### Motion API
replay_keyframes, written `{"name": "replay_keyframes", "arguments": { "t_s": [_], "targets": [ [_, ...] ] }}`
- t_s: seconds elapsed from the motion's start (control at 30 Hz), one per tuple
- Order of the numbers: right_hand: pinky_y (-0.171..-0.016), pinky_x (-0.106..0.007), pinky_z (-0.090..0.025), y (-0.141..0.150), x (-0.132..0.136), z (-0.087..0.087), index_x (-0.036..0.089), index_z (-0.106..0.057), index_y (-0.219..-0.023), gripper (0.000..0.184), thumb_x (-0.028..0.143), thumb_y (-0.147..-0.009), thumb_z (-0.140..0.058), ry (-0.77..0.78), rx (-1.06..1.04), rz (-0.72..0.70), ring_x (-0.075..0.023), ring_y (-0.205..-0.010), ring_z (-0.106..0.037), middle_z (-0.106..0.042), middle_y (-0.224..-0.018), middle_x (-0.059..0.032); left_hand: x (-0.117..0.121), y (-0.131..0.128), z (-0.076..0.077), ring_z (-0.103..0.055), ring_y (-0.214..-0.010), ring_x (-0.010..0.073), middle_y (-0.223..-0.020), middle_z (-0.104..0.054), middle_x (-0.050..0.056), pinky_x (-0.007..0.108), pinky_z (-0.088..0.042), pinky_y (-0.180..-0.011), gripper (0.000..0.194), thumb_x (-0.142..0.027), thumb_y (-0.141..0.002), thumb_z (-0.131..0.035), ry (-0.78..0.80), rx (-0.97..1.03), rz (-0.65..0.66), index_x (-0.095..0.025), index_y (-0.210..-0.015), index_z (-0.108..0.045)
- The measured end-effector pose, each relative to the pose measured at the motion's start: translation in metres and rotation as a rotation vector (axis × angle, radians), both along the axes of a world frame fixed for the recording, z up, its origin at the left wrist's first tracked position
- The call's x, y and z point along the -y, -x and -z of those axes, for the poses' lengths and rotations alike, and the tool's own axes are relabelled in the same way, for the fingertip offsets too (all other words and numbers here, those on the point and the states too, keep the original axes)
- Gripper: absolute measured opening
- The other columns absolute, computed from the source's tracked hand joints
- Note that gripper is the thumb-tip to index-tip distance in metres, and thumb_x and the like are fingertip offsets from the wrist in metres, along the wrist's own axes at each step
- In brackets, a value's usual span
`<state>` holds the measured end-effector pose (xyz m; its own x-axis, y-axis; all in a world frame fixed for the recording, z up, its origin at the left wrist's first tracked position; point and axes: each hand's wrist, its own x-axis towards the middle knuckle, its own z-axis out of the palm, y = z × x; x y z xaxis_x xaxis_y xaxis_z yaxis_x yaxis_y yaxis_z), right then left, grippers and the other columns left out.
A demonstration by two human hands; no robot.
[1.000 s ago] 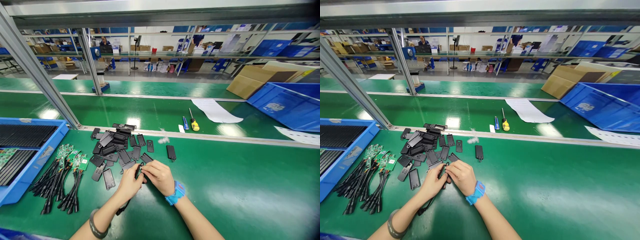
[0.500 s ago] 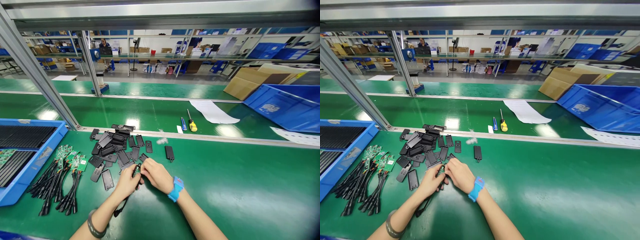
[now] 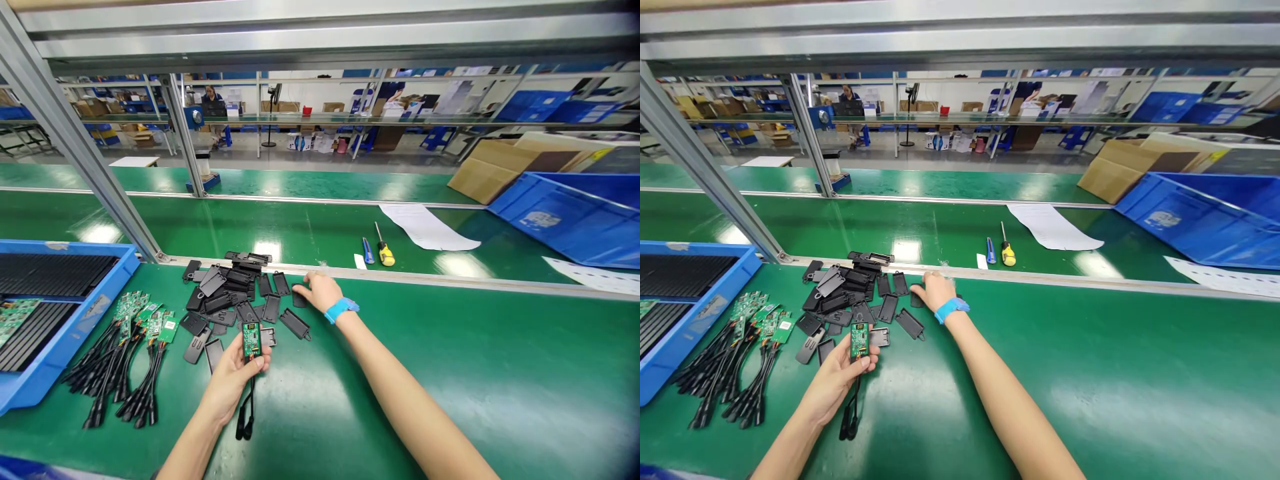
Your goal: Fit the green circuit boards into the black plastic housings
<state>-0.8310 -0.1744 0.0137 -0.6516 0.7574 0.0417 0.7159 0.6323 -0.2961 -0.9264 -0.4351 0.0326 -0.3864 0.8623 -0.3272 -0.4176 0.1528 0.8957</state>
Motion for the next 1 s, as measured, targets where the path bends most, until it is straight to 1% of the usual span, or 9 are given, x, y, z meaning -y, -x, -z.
{"name": "replay_keyframes", "arguments": {
  "t_s": [0.1, 0.2, 0.3, 0.4, 0.5, 0.57, 0.67, 0.9, 1.0],
  "targets": [
    [-0.074, -0.033, -0.049, 0.013, 0.015, 0.006, 0.010, -0.062, -0.092, 0.034, 0.041, -0.080, -0.069, 0.067, 0.031, -0.034, -0.0276, -0.086, -0.063, -0.063, -0.095, -0.0178, 0.004, -0.004, 0.001, -0.063, -0.082, 0.0175, -0.113, -0.061, 0.013, 0.031, -0.052, -0.075, 0.052, -0.032, -0.080, -0.070, 0.027, 0.011, 0.007, -0.018, -0.123, -0.045],
    [-0.075, -0.034, -0.048, 0.007, 0.024, 0.001, 0.007, -0.062, -0.092, 0.017, 0.021, -0.082, -0.062, 0.117, 0.015, -0.020, -0.0282, -0.084, -0.063, -0.063, -0.087, -0.0169, 0.009, -0.007, -0.001, -0.064, -0.079, 0.0163, -0.116, -0.060, 0.014, 0.030, -0.053, -0.074, 0.048, -0.032, -0.079, -0.071, 0.017, 0.010, 0.021, -0.016, -0.118, -0.048],
    [-0.075, -0.029, -0.048, -0.011, 0.044, -0.014, 0.009, -0.052, -0.117, 0.034, 0.009, -0.083, -0.048, 0.177, -0.110, -0.027, -0.0196, -0.076, -0.063, -0.061, -0.080, -0.0070, 0.013, -0.011, -0.002, -0.065, -0.080, 0.0169, -0.110, -0.063, 0.015, 0.029, -0.053, -0.074, 0.050, -0.030, -0.077, -0.074, 0.000, 0.026, 0.044, -0.014, -0.117, -0.048],
    [-0.060, -0.023, -0.048, -0.030, 0.083, -0.027, 0.018, -0.038, -0.130, 0.046, 0.017, -0.085, -0.047, 0.521, -0.526, -0.151, -0.0117, -0.061, -0.055, -0.053, -0.076, 0.0023, 0.015, -0.014, -0.002, -0.065, -0.079, 0.0174, -0.106, -0.064, 0.015, 0.028, -0.054, -0.072, 0.052, -0.029, -0.075, -0.076, -0.004, 0.045, 0.060, -0.013, -0.116, -0.049],
    [-0.052, -0.021, -0.041, -0.042, 0.125, -0.029, 0.018, -0.047, -0.115, 0.030, 0.031, -0.088, -0.050, 0.830, -0.809, -0.234, -0.0097, -0.054, -0.046, -0.042, -0.065, 0.0061, 0.014, -0.019, 0.000, -0.066, -0.077, 0.0178, -0.101, -0.065, 0.012, 0.027, -0.054, -0.070, 0.053, -0.027, -0.070, -0.080, -0.028, 0.063, 0.090, -0.012, -0.114, -0.053],
    [-0.052, -0.021, -0.039, -0.045, 0.144, -0.025, 0.018, -0.049, -0.108, 0.026, 0.035, -0.089, -0.052, 0.890, -0.831, -0.231, -0.0093, -0.053, -0.044, -0.038, -0.060, 0.0072, 0.014, -0.022, 0.000, -0.066, -0.078, 0.0174, -0.096, -0.066, 0.010, 0.026, -0.053, -0.072, 0.054, -0.023, -0.065, -0.083, -0.053, 0.075, 0.110, -0.012, -0.111, -0.056],
    [-0.055, -0.022, -0.042, -0.048, 0.157, -0.016, 0.019, -0.049, -0.107, 0.029, 0.038, -0.087, -0.057, 0.954, -0.845, -0.205, -0.0102, -0.058, -0.050, -0.048, -0.069, 0.0039, 0.015, -0.026, 0.002, -0.066, -0.081, 0.0172, -0.099, -0.067, 0.010, 0.025, -0.051, -0.077, 0.057, -0.019, -0.061, -0.085, -0.058, 0.086, 0.139, -0.012, -0.111, -0.058],
    [-0.056, -0.025, -0.050, -0.048, 0.161, -0.008, 0.022, -0.051, -0.104, 0.037, 0.042, -0.078, -0.067, 1.038, -0.883, -0.148, -0.0090, -0.057, -0.054, -0.046, -0.087, 0.0011, 0.020, -0.035, 0.007, -0.064, -0.077, 0.0164, -0.101, -0.066, 0.011, 0.025, -0.052, -0.069, 0.046, -0.026, -0.073, -0.076, -0.020, -0.067, 0.151, -0.013, -0.113, -0.058],
    [-0.053, -0.023, -0.046, -0.047, 0.160, -0.008, 0.022, -0.047, -0.111, 0.040, 0.050, -0.084, -0.058, 1.106, -0.866, -0.178, -0.0093, -0.057, -0.053, -0.049, -0.087, 0.0002, 0.023, -0.037, 0.006, -0.066, -0.077, 0.0183, -0.100, -0.065, 0.010, 0.027, -0.053, -0.069, 0.037, -0.029, -0.081, -0.067, -0.005, -0.167, 0.156, -0.015, -0.114, -0.057]
  ]
}}
